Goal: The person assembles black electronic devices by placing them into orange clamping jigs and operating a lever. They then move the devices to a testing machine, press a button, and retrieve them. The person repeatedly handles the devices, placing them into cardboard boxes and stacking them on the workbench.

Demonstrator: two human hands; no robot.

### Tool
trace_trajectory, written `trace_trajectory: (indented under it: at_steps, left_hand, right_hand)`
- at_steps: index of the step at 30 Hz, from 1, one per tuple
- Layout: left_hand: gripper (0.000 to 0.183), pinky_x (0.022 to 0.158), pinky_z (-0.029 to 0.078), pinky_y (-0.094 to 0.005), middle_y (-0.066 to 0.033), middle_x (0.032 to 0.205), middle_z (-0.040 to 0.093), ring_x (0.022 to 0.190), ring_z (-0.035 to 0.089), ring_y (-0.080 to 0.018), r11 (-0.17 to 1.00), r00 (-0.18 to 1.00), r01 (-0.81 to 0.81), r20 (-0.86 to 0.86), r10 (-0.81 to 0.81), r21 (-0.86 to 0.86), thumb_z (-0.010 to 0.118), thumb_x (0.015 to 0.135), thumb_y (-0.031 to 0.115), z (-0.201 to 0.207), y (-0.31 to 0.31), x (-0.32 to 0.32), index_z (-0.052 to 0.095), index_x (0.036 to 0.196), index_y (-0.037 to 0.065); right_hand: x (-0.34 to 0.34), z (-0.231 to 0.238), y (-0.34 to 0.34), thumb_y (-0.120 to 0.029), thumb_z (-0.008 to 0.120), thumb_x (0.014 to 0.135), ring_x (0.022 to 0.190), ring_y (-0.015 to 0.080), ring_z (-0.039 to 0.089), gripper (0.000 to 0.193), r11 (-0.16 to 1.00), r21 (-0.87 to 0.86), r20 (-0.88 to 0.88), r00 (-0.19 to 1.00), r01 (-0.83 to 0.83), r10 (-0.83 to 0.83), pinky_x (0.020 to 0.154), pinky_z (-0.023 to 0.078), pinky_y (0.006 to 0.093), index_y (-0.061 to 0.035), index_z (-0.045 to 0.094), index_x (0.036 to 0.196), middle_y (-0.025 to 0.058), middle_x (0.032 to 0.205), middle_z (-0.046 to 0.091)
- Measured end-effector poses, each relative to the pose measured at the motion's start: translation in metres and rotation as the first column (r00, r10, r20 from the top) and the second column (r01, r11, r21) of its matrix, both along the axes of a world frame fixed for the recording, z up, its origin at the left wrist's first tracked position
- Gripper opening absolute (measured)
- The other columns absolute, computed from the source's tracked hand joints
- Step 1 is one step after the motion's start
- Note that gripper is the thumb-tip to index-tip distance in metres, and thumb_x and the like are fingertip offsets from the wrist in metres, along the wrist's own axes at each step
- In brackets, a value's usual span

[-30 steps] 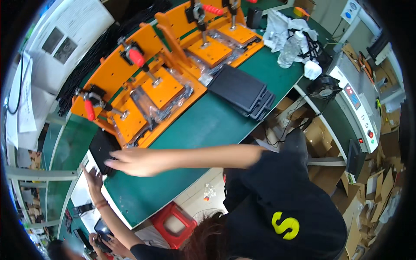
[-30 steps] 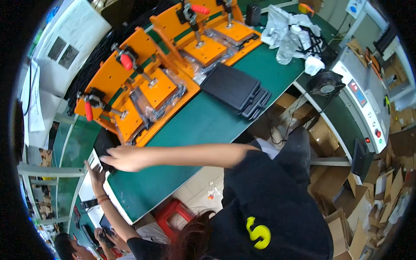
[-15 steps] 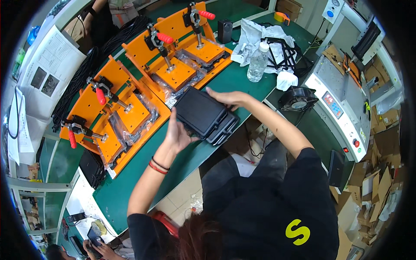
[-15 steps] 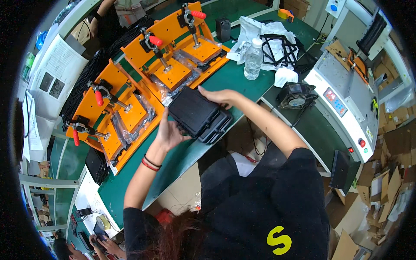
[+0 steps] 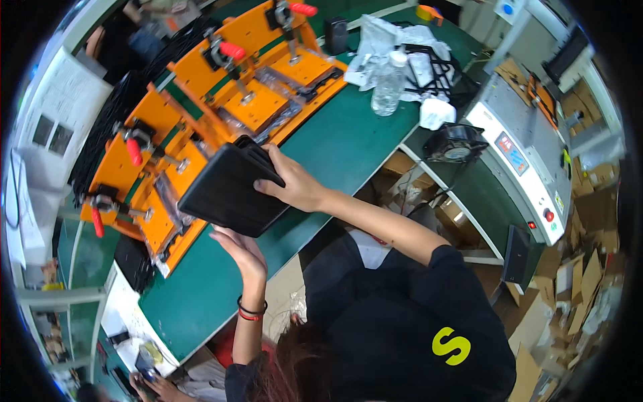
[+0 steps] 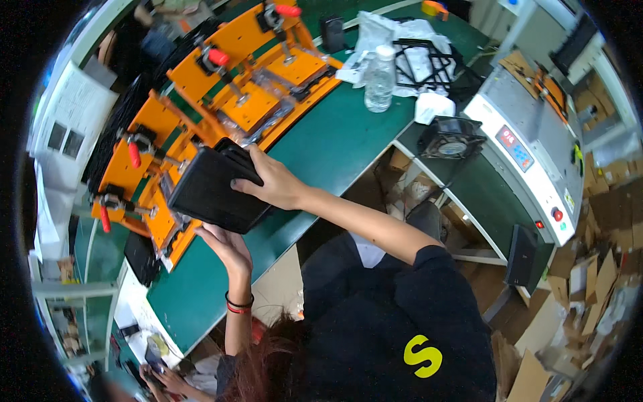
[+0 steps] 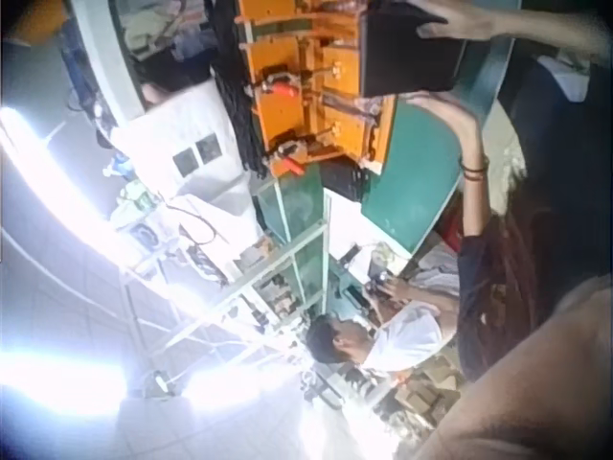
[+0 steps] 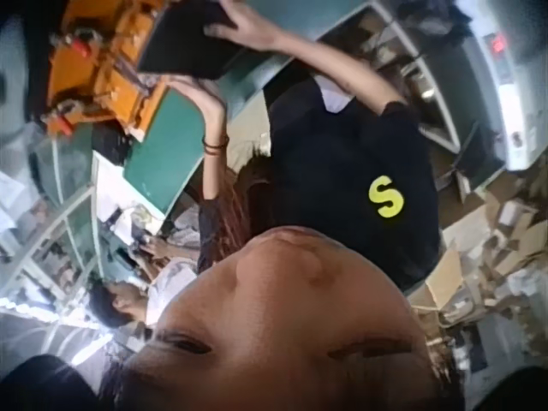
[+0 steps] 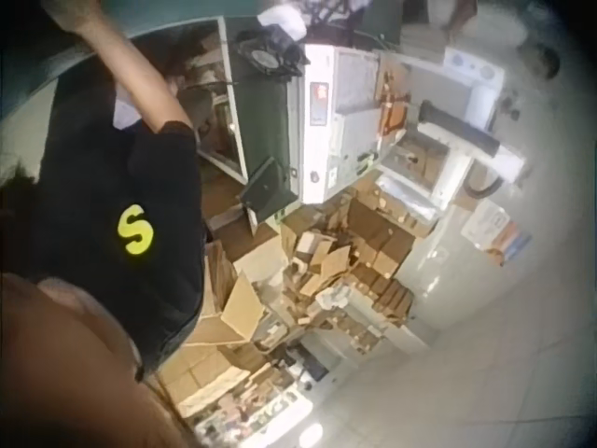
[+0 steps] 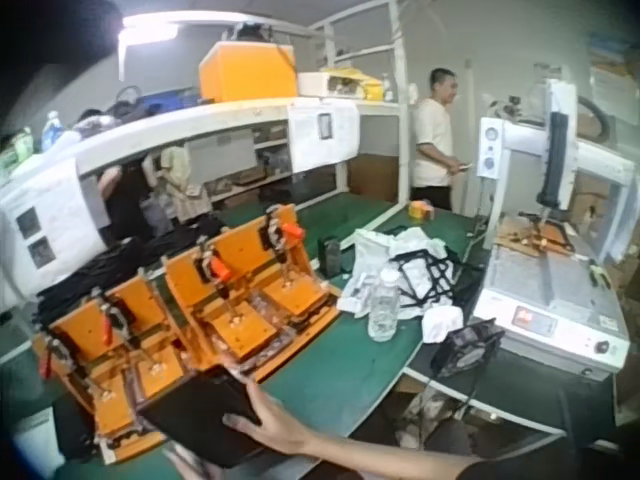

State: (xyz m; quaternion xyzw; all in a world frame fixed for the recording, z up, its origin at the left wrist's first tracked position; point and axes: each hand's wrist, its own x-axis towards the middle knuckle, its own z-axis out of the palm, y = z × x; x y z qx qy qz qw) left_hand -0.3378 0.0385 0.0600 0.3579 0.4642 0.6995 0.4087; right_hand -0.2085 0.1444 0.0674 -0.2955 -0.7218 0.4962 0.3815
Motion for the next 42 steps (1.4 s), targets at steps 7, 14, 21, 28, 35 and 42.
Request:
trace_trajectory:
  at_steps: [7, 14, 21, 28, 35, 42]
  left_hand:
    - [0.115, 0.113, 0.013, -0.042, -0.0201, 0.149, 0.018, 0.14, 0.018, -0.0323, 0.985, 0.878, -0.066, -0.459, 0.132, 0.156, 0.026, 0.077, 0.084, -0.068, -0.041, -0.047, 0.005, 0.146, -0.005]
    - [0.126, 0.112, 0.019, -0.0435, -0.0238, 0.153, 0.007, 0.14, 0.019, -0.0334, 0.975, 0.894, -0.043, -0.428, 0.135, 0.219, 0.027, 0.069, 0.09, -0.034, -0.022, -0.051, -0.006, 0.147, -0.003]
    - [0.113, 0.114, 0.014, -0.0421, -0.0226, 0.153, 0.014, 0.141, 0.019, -0.0321, 0.971, 0.881, 0.019, -0.464, 0.097, 0.239, 0.016, 0.077, 0.085, -0.046, -0.009, -0.055, 0.003, 0.148, -0.003]
    - [0.08, 0.11, 0.029, -0.0454, -0.0133, 0.144, 0.034, 0.131, 0.037, -0.0298, 0.978, 0.984, -0.178, 0.027, 0.176, 0.112, 0.015, 0.093, 0.066, -0.15, -0.017, -0.065, 0.023, 0.144, 0.006]
    - [0.063, 0.11, 0.03, -0.0403, -0.0101, 0.137, 0.046, 0.127, 0.043, -0.0253, 0.932, 0.845, -0.36, 0.44, 0.305, 0.044, 0.024, 0.099, 0.053, -0.068, -0.026, -0.065, 0.034, 0.14, 0.007]
    - [0.071, 0.108, 0.033, -0.0446, -0.0111, 0.143, 0.04, 0.13, 0.041, -0.0282, 0.926, 0.708, -0.255, 0.598, 0.375, -0.278, 0.024, 0.094, 0.063, -0.012, -0.113, -0.144, 0.036, 0.141, 0.011]
  right_hand:
    - [-0.033, -0.096, -0.018, -0.038, 0.092, 0.049, 0.138, 0.0346, 0.021, 0.145, 0.947, 0.304, -0.088, 0.987, -0.101, 0.133, 0.112, 0.018, 0.0409, -0.0011, -0.01, 0.146, 0.021, 0.147, 0.019]
    - [-0.029, -0.073, -0.017, -0.036, 0.094, 0.041, 0.138, 0.0293, 0.019, 0.14, 0.985, 0.15, -0.182, 0.977, -0.086, 0.113, 0.114, 0.015, 0.0376, -0.0023, 0.005, 0.144, 0.0176, 0.146, 0.018]
    - [-0.022, -0.09, -0.015, -0.026, 0.094, 0.046, 0.137, 0.0278, 0.023, 0.147, 0.963, 0.222, 0.009, 0.988, -0.15, 0.152, 0.113, 0.019, 0.038, -0.0012, -0.011, 0.145, 0.0159, 0.149, 0.019]
    - [-0.035, -0.097, -0.035, -0.027, 0.093, 0.053, 0.138, 0.0266, 0.018, 0.141, 1.0, 0.002, -0.077, 0.997, -0.003, 0.003, 0.113, 0.018, 0.0358, 0.0031, -0.01, 0.145, 0.0201, 0.15, 0.013]
    - [-0.079, -0.018, -0.046, -0.048, 0.084, 0.06, 0.117, 0.0385, 0.043, 0.102, 0.984, 0.179, 0.118, 0.993, 0.003, -0.024, 0.1, 0.035, 0.0418, 0.0044, 0.032, 0.13, 0.0225, 0.12, 0.045]
    - [-0.195, 0.038, -0.084, -0.044, 0.078, 0.074, 0.116, 0.0276, 0.052, 0.09, 0.859, -0.429, 0.277, 0.864, -0.28, 0.42, 0.096, 0.044, 0.0364, 0.0109, 0.032, 0.129, 0.0242, 0.124, 0.05]
